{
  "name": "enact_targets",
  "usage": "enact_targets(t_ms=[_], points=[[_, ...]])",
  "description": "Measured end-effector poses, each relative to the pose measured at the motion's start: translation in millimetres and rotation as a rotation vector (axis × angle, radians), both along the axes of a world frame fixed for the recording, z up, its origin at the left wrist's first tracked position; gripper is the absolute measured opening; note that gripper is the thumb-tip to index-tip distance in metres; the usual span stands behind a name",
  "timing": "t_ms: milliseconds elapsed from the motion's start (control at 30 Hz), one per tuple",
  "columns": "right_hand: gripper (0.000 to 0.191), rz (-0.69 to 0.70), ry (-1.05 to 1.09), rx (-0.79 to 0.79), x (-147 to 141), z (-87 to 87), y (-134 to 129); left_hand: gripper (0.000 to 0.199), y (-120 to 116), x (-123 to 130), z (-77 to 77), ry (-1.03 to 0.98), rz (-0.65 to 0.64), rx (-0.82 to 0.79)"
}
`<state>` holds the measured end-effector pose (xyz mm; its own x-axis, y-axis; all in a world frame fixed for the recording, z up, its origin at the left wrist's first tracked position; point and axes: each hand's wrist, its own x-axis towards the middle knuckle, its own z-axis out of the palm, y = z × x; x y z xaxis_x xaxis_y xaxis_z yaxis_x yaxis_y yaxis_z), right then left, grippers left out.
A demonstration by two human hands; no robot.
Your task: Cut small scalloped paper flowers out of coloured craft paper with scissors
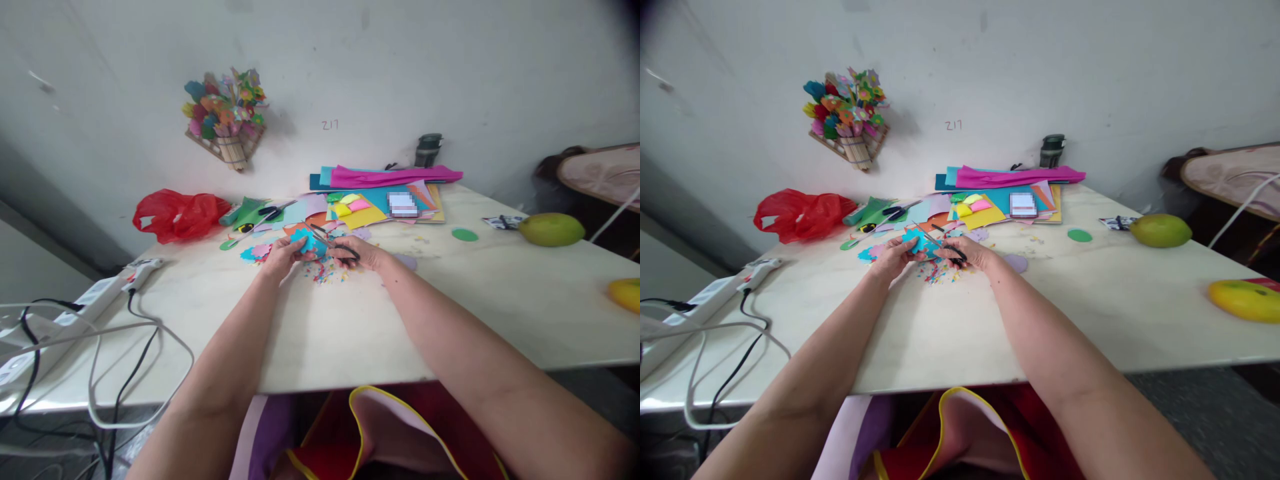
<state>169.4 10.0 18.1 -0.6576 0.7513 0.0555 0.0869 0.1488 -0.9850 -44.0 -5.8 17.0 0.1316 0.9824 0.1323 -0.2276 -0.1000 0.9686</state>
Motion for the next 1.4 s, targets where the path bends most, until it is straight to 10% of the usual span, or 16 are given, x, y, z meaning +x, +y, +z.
enact_targets(t_ms=[1400], points=[[0.027, -0.006, -0.048, 0.065, -3.5, -5.3, 4.5, 0.021, 3.0, 2.1, -2.6, -0.038, 0.078, 0.02]])
